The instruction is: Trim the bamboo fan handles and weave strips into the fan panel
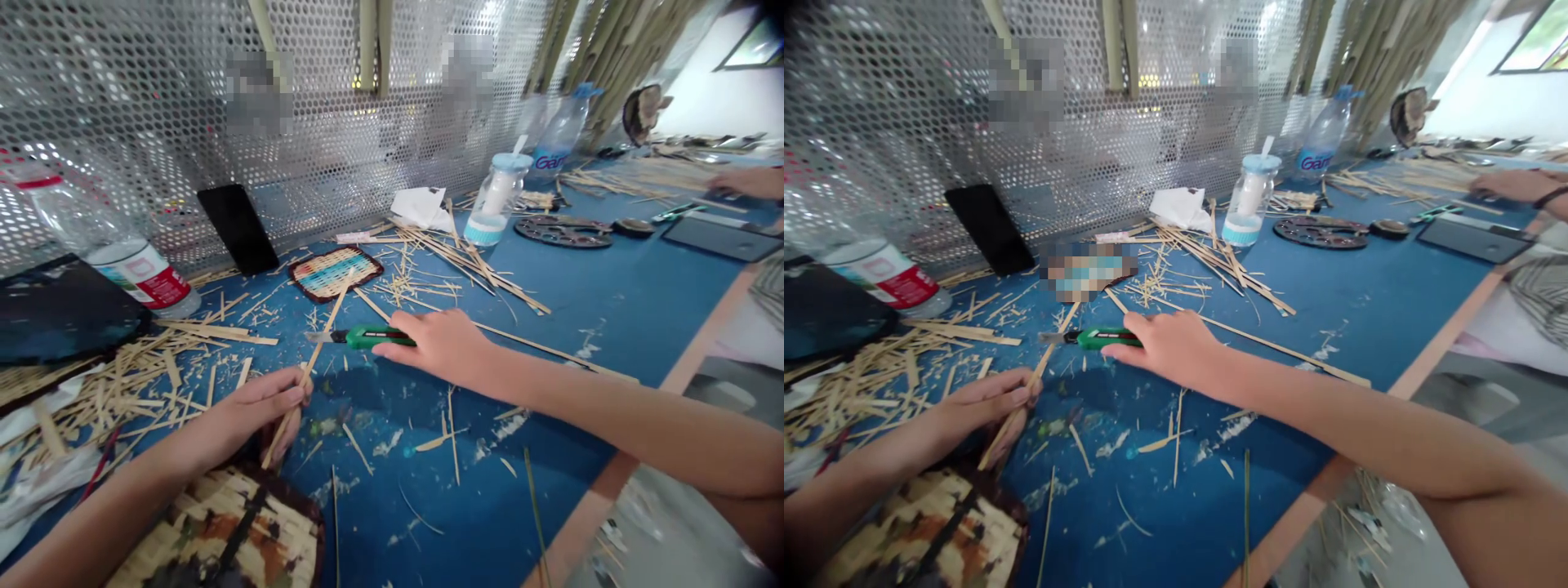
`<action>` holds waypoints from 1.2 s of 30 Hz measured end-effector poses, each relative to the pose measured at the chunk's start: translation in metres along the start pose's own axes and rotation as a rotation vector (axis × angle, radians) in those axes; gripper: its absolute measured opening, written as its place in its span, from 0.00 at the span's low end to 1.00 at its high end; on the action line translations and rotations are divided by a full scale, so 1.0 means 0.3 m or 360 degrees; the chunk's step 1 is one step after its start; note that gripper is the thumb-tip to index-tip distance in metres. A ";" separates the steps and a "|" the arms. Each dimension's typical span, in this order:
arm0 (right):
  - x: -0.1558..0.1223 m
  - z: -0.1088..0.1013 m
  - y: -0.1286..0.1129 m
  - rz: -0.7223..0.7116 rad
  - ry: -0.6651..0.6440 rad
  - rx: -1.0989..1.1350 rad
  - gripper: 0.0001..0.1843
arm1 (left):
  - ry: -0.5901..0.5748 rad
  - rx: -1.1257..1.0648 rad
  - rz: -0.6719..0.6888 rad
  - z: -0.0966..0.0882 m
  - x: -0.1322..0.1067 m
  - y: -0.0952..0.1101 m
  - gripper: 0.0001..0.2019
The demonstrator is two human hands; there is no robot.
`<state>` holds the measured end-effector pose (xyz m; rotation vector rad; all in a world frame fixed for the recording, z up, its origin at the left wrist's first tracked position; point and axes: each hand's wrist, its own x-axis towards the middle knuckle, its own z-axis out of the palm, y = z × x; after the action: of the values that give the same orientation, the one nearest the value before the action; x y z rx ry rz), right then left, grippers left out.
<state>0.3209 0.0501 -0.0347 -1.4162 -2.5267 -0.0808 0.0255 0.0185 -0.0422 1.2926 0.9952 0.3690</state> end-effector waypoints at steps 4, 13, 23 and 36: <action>0.017 0.010 0.050 0.0064 0.0130 -0.0222 0.34 | 0.0012 -0.0009 0.0104 -0.006 0.005 -0.004 0.13; 0.078 -0.029 0.176 0.0324 0.0188 -0.0384 0.32 | 0.0021 -0.0025 0.0056 0.007 -0.003 0.011 0.14; -0.006 0.011 -0.019 -0.0151 0.0017 -0.0128 0.33 | -0.0006 0.0040 -0.0106 0.010 -0.007 0.022 0.17; 0.064 -0.030 0.168 0.0310 0.0183 -0.0413 0.35 | -0.0021 -0.0017 -0.0066 -0.005 -0.016 0.022 0.14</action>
<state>0.3557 0.0911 -0.0251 -1.6932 -2.3379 -0.4557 0.0236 0.0179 -0.0343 1.2614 1.0061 0.3332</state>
